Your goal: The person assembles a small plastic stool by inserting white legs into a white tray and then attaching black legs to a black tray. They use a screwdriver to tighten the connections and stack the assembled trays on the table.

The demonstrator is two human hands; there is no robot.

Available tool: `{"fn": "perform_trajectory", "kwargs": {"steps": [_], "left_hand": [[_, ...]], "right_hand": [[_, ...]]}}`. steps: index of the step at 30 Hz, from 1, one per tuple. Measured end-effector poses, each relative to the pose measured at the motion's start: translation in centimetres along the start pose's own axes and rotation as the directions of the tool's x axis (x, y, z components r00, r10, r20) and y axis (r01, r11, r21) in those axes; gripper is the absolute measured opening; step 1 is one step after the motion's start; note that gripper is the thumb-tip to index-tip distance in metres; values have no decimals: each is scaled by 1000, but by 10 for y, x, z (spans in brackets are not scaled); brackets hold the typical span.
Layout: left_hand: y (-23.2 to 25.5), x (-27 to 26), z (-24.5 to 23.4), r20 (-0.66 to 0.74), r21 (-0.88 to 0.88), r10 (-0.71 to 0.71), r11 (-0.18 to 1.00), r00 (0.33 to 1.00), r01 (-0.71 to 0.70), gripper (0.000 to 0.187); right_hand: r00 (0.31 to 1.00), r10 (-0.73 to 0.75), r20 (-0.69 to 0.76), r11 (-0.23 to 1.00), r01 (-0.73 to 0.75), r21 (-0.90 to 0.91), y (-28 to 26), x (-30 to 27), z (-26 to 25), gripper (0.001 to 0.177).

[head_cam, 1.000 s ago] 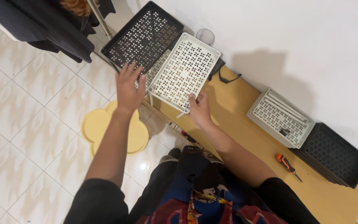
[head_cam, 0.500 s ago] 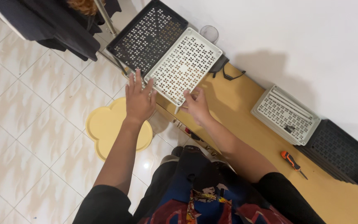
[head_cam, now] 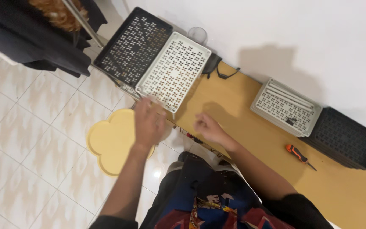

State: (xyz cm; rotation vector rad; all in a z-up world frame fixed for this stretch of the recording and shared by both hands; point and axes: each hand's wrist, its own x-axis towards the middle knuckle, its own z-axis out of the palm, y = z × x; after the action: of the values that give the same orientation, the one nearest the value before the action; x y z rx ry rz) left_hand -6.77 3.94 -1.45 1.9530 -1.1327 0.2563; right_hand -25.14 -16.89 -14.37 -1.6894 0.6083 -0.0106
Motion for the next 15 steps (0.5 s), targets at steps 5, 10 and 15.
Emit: {"fn": "perform_trajectory", "kwargs": {"steps": [5, 10, 15], "left_hand": [[60, -35, 30, 304, -250, -103, 951, 947, 184, 21], [98, -55, 78, 798, -89, -193, 899, 571, 428, 31], [156, -41, 107, 777, -194, -197, 829, 599, 524, 35]], "right_hand": [[945, 326, -4, 940, -324, 105, 50, -79, -38, 43], [875, 462, -147, 884, -441, 155, 76, -149, -74, 42], [881, 435, -186, 891, -392, 228, 99, -195, -104, 42]]}}
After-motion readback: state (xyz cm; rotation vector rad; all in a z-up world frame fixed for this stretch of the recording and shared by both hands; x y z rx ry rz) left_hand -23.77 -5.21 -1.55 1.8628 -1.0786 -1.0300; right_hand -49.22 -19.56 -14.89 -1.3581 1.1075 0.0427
